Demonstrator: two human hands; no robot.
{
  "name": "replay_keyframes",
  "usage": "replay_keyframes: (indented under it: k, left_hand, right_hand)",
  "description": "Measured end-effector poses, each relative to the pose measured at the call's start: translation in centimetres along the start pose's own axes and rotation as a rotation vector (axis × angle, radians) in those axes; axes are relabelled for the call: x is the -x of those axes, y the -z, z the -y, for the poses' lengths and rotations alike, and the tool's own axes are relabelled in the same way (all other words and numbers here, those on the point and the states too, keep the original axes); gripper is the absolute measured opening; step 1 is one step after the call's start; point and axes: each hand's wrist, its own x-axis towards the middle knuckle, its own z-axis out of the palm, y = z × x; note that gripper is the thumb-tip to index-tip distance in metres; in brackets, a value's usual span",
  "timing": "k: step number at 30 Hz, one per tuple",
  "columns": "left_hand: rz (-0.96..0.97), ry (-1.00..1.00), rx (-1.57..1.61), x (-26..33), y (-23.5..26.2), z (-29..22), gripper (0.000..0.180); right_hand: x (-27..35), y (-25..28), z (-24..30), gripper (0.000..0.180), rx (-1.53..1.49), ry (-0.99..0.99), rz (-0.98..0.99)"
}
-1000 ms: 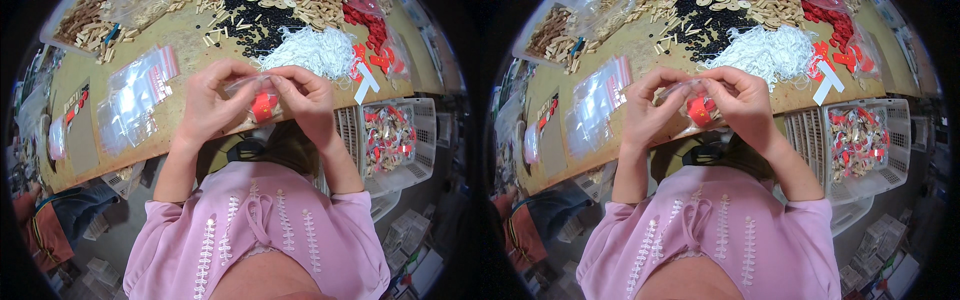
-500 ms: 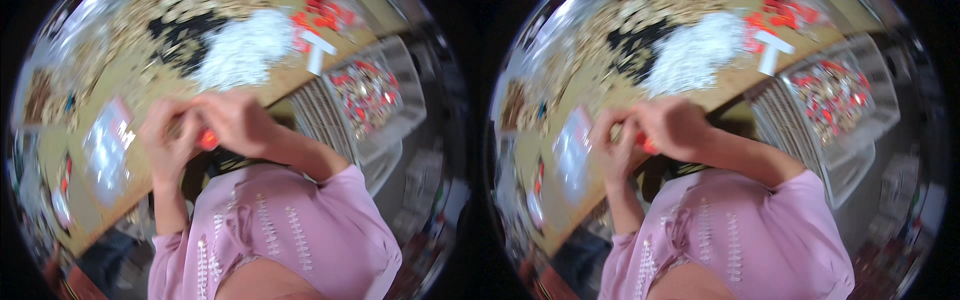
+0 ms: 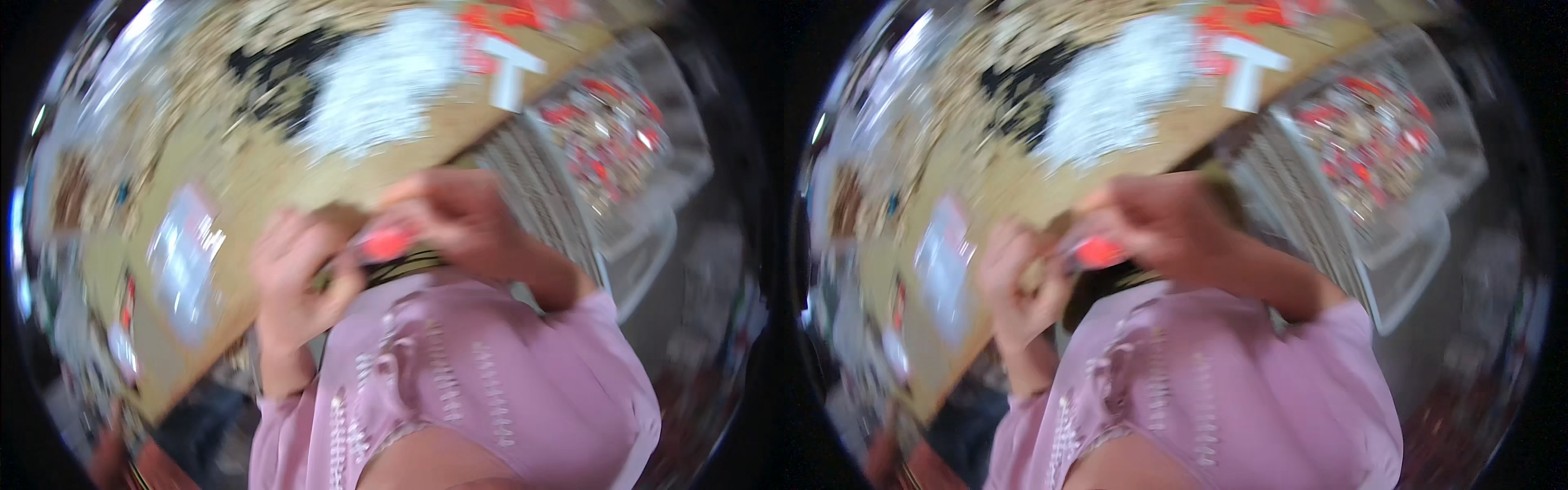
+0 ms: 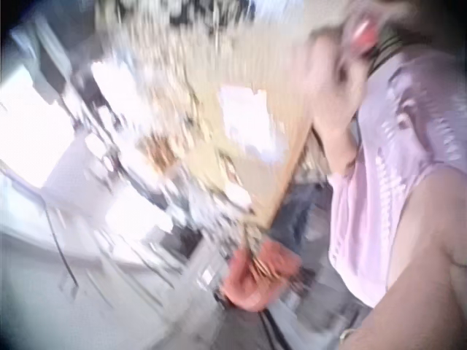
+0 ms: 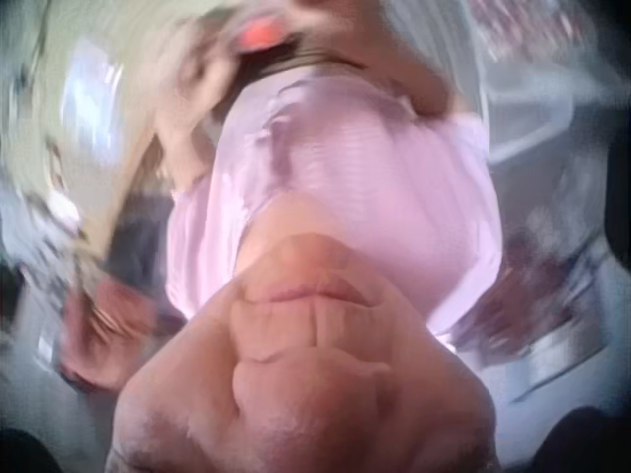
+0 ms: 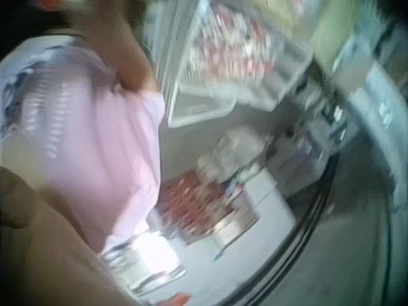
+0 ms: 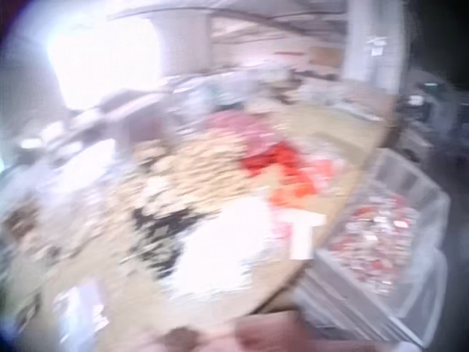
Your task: The person assembles small craft kits by picking wooden pieces, black beads, and white strings from a table, then placing them into small clear plastic bags. The person also adds a small red flag-shaped item to each bag before sealing it.
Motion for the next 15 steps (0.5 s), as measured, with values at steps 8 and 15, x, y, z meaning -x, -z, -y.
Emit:
replay_keyframes:
  k: [8,15]
  left_hand:
    - [-0.034,0.114,0.127,2.8,-0.2,1.3,0.008]
    - [-0.481,0.735,-0.579,10.4,8.9,9.7,0.030]
  right_hand:
    - [4.7,11.5,-4.9,0.021,0.091,-0.035,-0.587]
    - [8.3,23.4,-4.8,0.027,1.310,0.145,-0.930]
